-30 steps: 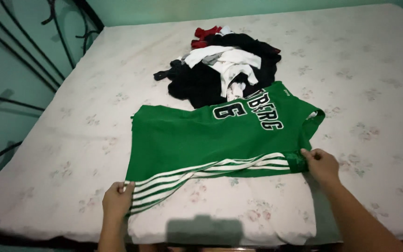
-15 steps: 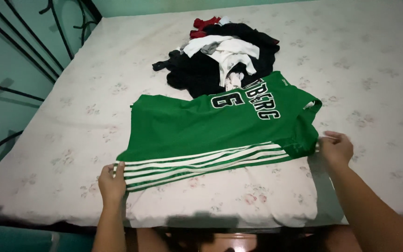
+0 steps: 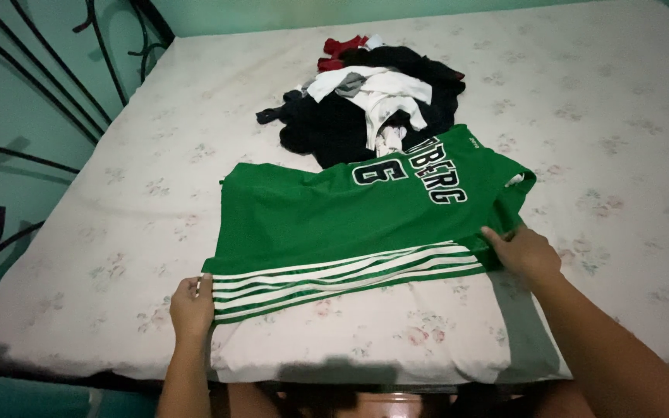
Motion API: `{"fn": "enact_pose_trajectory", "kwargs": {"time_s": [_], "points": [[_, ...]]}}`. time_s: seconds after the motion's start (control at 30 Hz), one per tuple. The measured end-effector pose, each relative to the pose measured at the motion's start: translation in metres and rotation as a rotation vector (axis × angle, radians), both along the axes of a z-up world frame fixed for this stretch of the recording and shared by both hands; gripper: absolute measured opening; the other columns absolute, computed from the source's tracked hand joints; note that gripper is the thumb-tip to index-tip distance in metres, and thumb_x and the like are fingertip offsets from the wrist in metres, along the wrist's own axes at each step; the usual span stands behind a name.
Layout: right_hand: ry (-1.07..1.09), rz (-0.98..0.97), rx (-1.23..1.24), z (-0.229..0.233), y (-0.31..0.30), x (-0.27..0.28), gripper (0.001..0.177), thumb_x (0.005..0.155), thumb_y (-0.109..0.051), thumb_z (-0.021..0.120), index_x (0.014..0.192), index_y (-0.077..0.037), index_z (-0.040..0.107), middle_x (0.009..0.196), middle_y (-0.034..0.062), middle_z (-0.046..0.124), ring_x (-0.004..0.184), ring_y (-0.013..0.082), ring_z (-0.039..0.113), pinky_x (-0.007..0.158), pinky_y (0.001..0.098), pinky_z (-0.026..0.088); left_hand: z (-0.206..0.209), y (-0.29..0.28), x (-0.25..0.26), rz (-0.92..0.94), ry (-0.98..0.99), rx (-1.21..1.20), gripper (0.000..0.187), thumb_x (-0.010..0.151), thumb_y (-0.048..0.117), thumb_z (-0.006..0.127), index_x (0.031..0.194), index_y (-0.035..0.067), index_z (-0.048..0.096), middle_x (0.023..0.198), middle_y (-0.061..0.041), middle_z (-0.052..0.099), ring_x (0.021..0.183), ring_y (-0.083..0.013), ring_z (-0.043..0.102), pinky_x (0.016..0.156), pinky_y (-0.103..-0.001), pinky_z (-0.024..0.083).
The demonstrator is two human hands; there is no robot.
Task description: Picking up a pile of clothes from a shelf and folding a green jersey on a bed.
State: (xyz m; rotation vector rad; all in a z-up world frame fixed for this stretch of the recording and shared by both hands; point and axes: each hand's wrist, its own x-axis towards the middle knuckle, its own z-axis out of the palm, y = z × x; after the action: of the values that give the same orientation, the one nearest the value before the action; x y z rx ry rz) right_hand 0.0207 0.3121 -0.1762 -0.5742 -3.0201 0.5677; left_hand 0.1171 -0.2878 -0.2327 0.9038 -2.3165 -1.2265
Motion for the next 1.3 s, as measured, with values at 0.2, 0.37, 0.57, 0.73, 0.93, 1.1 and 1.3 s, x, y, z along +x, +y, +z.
{"fn": "enact_pose_trajectory", "kwargs": {"time_s": [0.2,0.37,0.57,0.73,0.93,1.1,1.3], "points": [[-0.294,-0.259,-0.133,-0.038,0.022,-0.017,0.09,0.097,-0.083,0.05,0.084,0.001,0.077,0.078,0.0178,0.072,0.069,0.029,0.07,0.067,0.045,0.057,0.02,0.014,0.006,0.095,-0.068,0.215,0.042,0.1,0.035,0.062,0.116,-0.003,0.069,0.1,-0.02,0.076,0.087,-0.0272,0.073,0.076,-0.038,0.055],[-0.094,-0.131,-0.364,-0.027,0.035,0.0,0.064,0.085,-0.065,0.07,0.079,-0.001,0.074,0.074,0.0159,0.07,0.067,0.0284,0.066,0.068,0.0432,0.053,0.003,-0.004,0.007,-0.056,0.222,-0.084,0.038,0.095,0.028,0.075,0.111,-0.005,0.067,0.107,-0.022,0.076,0.096,-0.0271,0.072,0.084,-0.036,0.054],[-0.337,-0.141,-0.554,-0.028,0.066,0.022,0.055,0.083,-0.057,0.071,0.08,-0.003,0.076,0.076,0.0206,0.077,0.065,0.0302,0.069,0.065,0.0447,0.056,0.018,0.015,0.046,-0.024,0.069,-0.081,0.042,0.092,0.025,0.073,0.126,0.003,0.06,0.119,-0.024,0.072,0.099,-0.0272,0.074,0.077,-0.038,0.06],[-0.567,0.175,-0.164,-0.063,0.091,0.005,0.065,0.079,-0.067,0.074,0.068,-0.003,0.078,0.065,0.014,0.067,0.061,0.0229,0.062,0.066,0.0356,0.052,0.036,0.022,0.067,-0.025,-0.099,-0.187,0.043,0.092,0.026,0.076,0.128,0.006,0.063,0.112,-0.024,0.075,0.097,-0.0346,0.074,0.084,-0.043,0.057],[-0.636,0.118,-0.268,-0.035,0.08,-0.002,0.062,0.076,-0.063,0.082,0.066,-0.004,0.071,0.058,0.0097,0.064,0.052,0.0214,0.056,0.057,0.0368,0.049,0.05,0.024,0.049,-0.029,-0.418,-0.293,0.046,0.092,0.025,0.076,0.132,0.009,0.062,0.103,-0.021,0.077,0.091,-0.0341,0.077,0.085,-0.044,0.059],[-0.585,-0.014,-0.594,-0.014,0.099,-0.011,0.055,0.086,-0.055,0.073,0.073,-0.002,0.067,0.06,0.0118,0.066,0.049,0.0204,0.049,0.051,0.0356,0.039,0.078,0.095,-0.003,-0.242,-0.071,-0.8,0.034,0.077,0.013,0.074,0.111,0.011,0.074,0.11,-0.014,0.074,0.104,-0.0329,0.07,0.091,-0.045,0.055],[-0.062,-0.277,-1.082,-0.002,0.094,-0.035,0.03,0.104,-0.029,0.062,0.085,-0.007,0.055,0.07,0.0065,0.056,0.059,0.0162,0.05,0.054,0.0301,0.045,0.045,0.271,-0.1,-0.822,0.265,-0.534,0.028,0.084,0.007,0.066,0.111,0.01,0.075,0.126,-0.018,0.069,0.118,-0.0366,0.064,0.103,-0.05,0.051]]}}
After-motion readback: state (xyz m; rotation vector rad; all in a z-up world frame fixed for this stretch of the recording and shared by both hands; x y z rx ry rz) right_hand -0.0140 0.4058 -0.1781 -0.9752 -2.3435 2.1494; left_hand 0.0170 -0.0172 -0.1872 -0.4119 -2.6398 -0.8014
